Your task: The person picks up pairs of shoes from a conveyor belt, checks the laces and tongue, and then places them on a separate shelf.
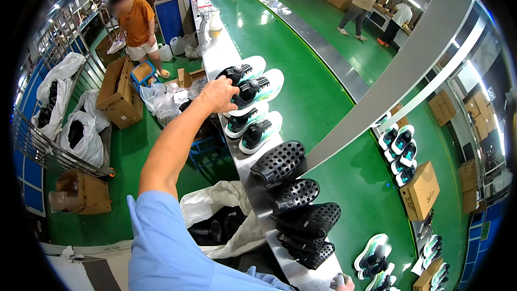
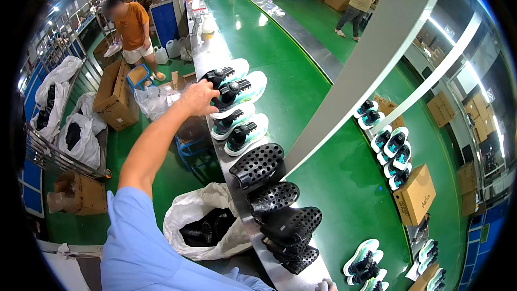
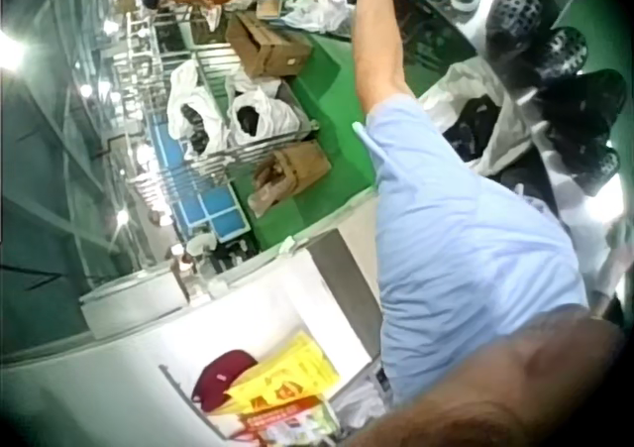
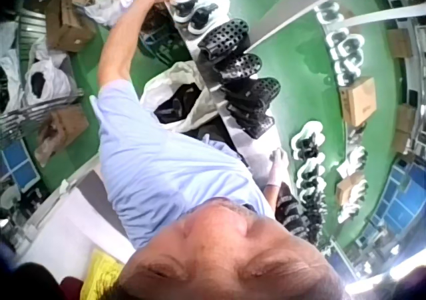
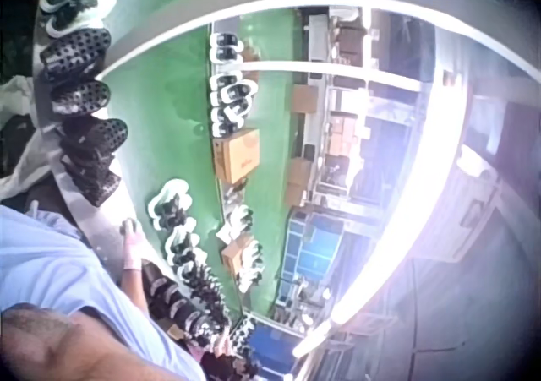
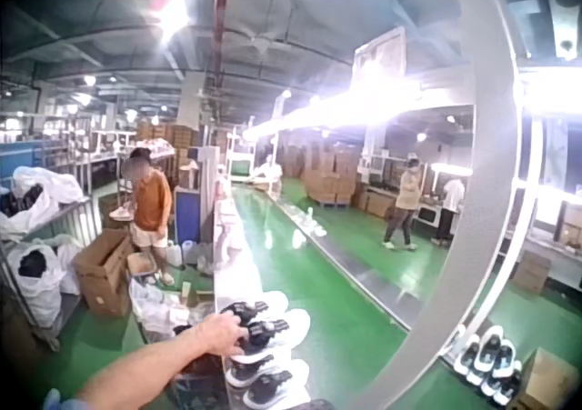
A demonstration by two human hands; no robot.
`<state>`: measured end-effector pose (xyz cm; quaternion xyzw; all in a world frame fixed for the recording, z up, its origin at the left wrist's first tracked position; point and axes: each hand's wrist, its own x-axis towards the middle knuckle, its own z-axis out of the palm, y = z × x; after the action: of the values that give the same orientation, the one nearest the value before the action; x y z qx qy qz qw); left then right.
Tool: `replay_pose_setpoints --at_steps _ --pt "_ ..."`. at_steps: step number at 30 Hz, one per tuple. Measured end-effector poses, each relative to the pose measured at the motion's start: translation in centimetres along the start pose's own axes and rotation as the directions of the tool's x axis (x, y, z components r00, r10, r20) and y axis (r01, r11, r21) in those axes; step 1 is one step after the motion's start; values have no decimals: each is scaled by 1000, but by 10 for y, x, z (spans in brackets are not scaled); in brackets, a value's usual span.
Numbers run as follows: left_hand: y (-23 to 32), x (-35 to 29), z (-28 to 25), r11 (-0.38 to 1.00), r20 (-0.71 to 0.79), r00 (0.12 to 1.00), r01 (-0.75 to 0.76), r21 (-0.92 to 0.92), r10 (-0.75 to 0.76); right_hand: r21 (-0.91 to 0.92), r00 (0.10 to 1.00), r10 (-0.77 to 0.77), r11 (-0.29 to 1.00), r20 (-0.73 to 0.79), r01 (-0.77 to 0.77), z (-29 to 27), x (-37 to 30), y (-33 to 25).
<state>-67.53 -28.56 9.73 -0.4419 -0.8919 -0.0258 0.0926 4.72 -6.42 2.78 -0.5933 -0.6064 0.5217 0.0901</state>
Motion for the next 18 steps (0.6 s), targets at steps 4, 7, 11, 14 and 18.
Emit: replay_pose_setpoints --at_steps 4,7,11,14,18 --pt "2 22 9 999 295 955 37 -26 -28 -45 999 12 999 39 -10 9 -3 -9" --pt "21 26 43 999 588 808 39 28 -48 -83 999 12 997 48 -8 11 0 -8" --pt "19 14 62 990 595 797 139 -7 -108 -99 999 7 995 33 -4 10 2 -11" --pt "19 12 65 981 581 803 190 -36 -134 -61 1000 16 998 18 -15 8 3 1" --pt "19 2 71 958 612 771 278 -70 -179 -53 998 53 997 37 -51 13 4 -1"
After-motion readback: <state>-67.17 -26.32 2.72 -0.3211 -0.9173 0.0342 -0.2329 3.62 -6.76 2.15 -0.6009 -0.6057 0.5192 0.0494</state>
